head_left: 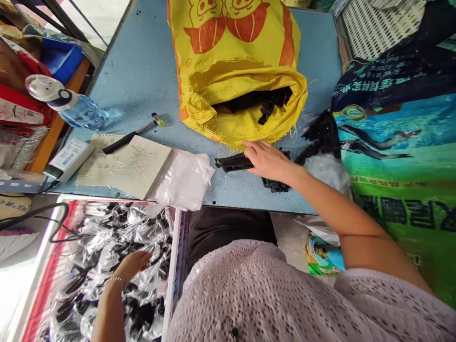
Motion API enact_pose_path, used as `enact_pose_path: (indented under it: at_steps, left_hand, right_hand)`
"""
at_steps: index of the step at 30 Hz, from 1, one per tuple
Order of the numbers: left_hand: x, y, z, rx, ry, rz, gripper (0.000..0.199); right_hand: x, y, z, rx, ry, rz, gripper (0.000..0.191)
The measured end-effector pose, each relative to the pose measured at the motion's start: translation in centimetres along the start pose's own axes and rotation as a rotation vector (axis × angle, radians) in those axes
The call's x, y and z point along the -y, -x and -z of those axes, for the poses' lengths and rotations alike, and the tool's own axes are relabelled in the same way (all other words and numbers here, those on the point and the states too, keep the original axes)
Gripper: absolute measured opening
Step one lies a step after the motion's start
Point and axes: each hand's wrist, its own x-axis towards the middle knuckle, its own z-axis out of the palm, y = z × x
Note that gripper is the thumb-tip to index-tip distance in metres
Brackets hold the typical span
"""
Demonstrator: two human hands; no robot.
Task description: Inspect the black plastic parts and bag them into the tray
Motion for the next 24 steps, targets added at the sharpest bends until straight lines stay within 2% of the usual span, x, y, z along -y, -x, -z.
enact_pose_path:
  at_steps: [2, 3, 4, 6, 7, 8, 10, 13, 16, 19, 21, 24]
  left_hand:
    - [-4.2, -1.0, 0.1, 0.008, 0.076, -0.121, 0.052]
    - [-7.0, -1.4, 0.1, -0.023, 0.107, -0.229, 0.047]
    - [-10.1, -2.1, 0.0, -0.105, 0.118, -0.342, 0.042]
    - [-16.3, -4.1, -0.2, -0.386, 0.055, -0.55, 0.033]
    - [-18.9, -5.4, -0.4, -0.547, 0.013, -0.599, 0.031]
    - [-21.0, -6.9, -0.6, -0.683, -0.037, -0.603, 0.03]
    - [-23.5, -9.8, -0.9, -0.83, -0.141, -0.562, 0.025]
    - [-23.6, -12.4, -0.6, -0.801, -0.17, -0.532, 0.011]
    - [-22.1, -12.5, 0.2, -0.737, 0.045, -0.506, 0.01]
    - [-21.4, -11.7, 0.8, -0.749, 0.24, -0.501, 0.005]
    - [-21.3, -11.2, 1.2, -0.788, 0.162, -0.574, 0.009]
    - [-21.0, -10.5, 2.0, -0.848, -0.132, -0.667, 0.031]
  right_hand:
    - [2.6, 0.6, -1.5, 0.008, -0.006, -0.108, 0.032]
    - [3.9, 0.9, -2.5, 0.008, -0.022, -0.142, 0.032]
    - [5.1, 1.3, -3.4, 0.003, -0.051, -0.158, 0.034]
    - [6.7, 2.2, -4.8, -0.018, -0.125, -0.174, 0.046]
    - [7.2, 2.6, -5.3, -0.021, -0.149, -0.192, 0.052]
    - [7.4, 3.2, -5.5, -0.015, -0.157, -0.218, 0.055]
    - [7.1, 4.2, -5.5, 0.012, -0.156, -0.287, 0.049]
    - [6.0, 5.4, -5.2, -0.015, -0.323, -0.384, 0.036]
    - [5.7, 5.5, -5.3, -0.08, -0.803, -0.489, 0.037]
    - [7.0, 4.3, -5.6, -0.039, -1.265, -0.45, 0.041]
    - [8.2, 3.2, -5.8, -0.02, -1.288, -0.356, 0.046]
    - [9.5, 2.2, -5.7, -0.048, -1.005, -0.299, 0.049]
